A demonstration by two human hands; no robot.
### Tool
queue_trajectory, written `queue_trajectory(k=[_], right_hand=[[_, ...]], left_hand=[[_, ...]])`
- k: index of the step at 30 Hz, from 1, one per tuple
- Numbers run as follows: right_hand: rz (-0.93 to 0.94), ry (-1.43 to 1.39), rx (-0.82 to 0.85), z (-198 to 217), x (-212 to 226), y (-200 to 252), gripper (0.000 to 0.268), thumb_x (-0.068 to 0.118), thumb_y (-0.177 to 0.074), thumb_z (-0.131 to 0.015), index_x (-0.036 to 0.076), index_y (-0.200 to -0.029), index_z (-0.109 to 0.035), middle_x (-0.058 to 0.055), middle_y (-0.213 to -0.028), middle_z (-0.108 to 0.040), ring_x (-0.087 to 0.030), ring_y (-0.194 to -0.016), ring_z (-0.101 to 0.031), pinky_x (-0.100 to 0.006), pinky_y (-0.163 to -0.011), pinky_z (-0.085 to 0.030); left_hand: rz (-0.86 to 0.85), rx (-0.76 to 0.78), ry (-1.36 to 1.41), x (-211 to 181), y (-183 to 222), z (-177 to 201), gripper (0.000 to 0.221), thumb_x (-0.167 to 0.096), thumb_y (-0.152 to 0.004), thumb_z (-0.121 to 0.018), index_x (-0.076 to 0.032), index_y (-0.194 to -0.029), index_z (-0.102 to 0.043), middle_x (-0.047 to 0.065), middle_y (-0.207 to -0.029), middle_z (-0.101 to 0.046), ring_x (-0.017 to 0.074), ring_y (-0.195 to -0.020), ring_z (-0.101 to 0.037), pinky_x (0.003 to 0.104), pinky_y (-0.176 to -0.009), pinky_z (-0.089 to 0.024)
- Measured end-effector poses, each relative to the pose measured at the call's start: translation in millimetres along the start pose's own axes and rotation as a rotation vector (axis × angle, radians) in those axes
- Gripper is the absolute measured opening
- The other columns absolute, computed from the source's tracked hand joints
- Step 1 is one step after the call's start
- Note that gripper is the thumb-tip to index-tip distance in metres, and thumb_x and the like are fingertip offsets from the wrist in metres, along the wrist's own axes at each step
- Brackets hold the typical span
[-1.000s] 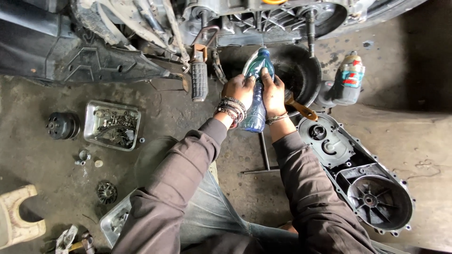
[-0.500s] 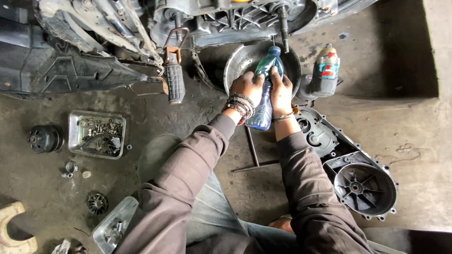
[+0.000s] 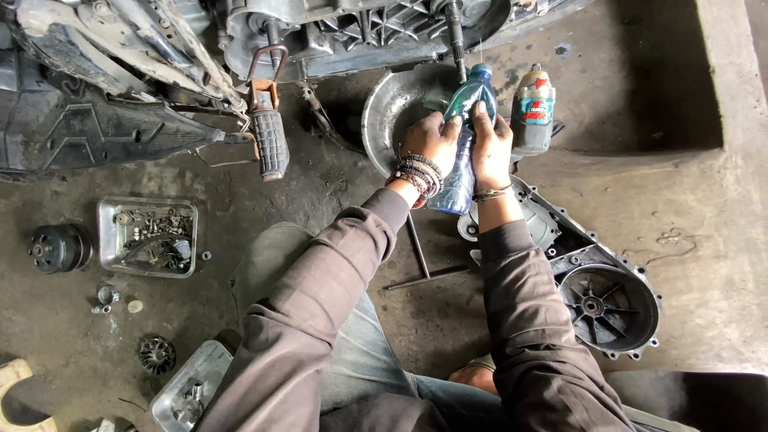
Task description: Cleaning motorcycle engine components and covers using a brush and solvent
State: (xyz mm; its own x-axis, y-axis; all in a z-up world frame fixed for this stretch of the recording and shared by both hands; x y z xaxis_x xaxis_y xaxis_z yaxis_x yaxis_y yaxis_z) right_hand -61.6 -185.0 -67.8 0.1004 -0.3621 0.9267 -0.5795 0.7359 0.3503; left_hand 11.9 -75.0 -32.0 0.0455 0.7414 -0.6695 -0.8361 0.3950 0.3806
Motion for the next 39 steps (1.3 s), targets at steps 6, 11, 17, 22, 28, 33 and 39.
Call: queue_trajectory(k=[6, 11, 17, 22, 28, 33, 39], right_hand=[[0.002, 0.018, 0.03, -9, -13, -5, 0.037, 0.044, -0.095, -0.075, 0.008, -0.085, -0.07, -0.004, -0.07, -0.064, -0.012, -0.065, -0.065, -0.025, -0.059, -0.054], [-0.024, 0.009, 0.052, -16, -28, -8, 0.037, 0.043, -0.095, -0.074, 0.007, -0.086, -0.07, -0.005, -0.07, -0.064, -0.013, -0.066, -0.065, -0.025, -0.06, -0.053], [-0.047, 0.002, 0.058, -18, -30, -6, 0.038, 0.043, -0.095, -0.075, 0.006, -0.089, -0.07, -0.005, -0.072, -0.064, -0.013, -0.067, -0.066, -0.025, -0.061, -0.054], [-0.055, -0.002, 0.066, -18, -32, -3, 0.038, 0.043, -0.094, -0.075, 0.006, -0.089, -0.071, -0.006, -0.072, -0.064, -0.013, -0.067, -0.066, -0.025, -0.06, -0.054], [-0.078, 0.058, 0.076, -19, -62, -13, 0.04, 0.045, -0.094, -0.076, 0.005, -0.091, -0.072, -0.007, -0.073, -0.064, -0.015, -0.071, -0.065, -0.028, -0.066, -0.054], [-0.07, 0.089, 0.08, -27, -42, -3, 0.04, 0.047, -0.093, -0.076, 0.007, -0.09, -0.072, -0.006, -0.074, -0.064, -0.015, -0.072, -0.065, -0.027, -0.067, -0.053], [-0.073, 0.089, 0.076, -23, -55, -11, 0.041, 0.046, -0.093, -0.076, 0.006, -0.09, -0.072, -0.006, -0.074, -0.064, -0.015, -0.074, -0.065, -0.027, -0.069, -0.053]], left_hand=[[0.032, -0.024, 0.001, 8, 1, 6, 0.044, -0.052, -0.089, -0.05, -0.013, -0.091, -0.072, 0.01, -0.099, -0.077, 0.0348, -0.109, -0.071, 0.051, -0.093, -0.056], [0.04, -0.026, -0.021, 24, -7, 9, 0.045, -0.051, -0.09, -0.05, -0.013, -0.093, -0.073, 0.012, -0.103, -0.076, 0.0347, -0.112, -0.07, 0.05, -0.095, -0.056], [0.028, -0.019, -0.049, 25, -6, 9, 0.046, -0.05, -0.091, -0.049, -0.011, -0.095, -0.073, 0.013, -0.105, -0.076, 0.0346, -0.114, -0.069, 0.049, -0.099, -0.055], [0.034, -0.028, -0.043, 21, 1, 14, 0.046, -0.049, -0.091, -0.05, -0.01, -0.095, -0.073, 0.014, -0.106, -0.076, 0.0351, -0.115, -0.069, 0.05, -0.099, -0.054], [0.086, -0.017, -0.1, 34, 0, 18, 0.047, -0.052, -0.09, -0.048, -0.013, -0.097, -0.073, 0.013, -0.107, -0.076, 0.0356, -0.114, -0.069, 0.05, -0.1, -0.054], [0.106, -0.013, -0.111, 36, -3, 21, 0.049, -0.056, -0.09, -0.046, -0.015, -0.099, -0.073, 0.011, -0.108, -0.076, 0.0343, -0.115, -0.069, 0.05, -0.1, -0.054], [0.087, -0.023, -0.087, 31, -1, 22, 0.048, -0.053, -0.091, -0.047, -0.013, -0.099, -0.073, 0.014, -0.108, -0.076, 0.0383, -0.115, -0.069, 0.052, -0.1, -0.053]])
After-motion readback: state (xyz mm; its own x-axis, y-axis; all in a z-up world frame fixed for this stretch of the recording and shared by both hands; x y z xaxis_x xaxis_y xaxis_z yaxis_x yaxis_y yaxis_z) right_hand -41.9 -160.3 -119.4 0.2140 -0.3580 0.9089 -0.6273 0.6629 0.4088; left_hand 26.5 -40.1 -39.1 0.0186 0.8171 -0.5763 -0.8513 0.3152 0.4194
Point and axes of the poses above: each hand's wrist, its own y-axis away from the middle knuckle, its own z-axis out of the back of the hand, x = y × z, the point moved 5 cm from there along -y, towards the middle knuckle
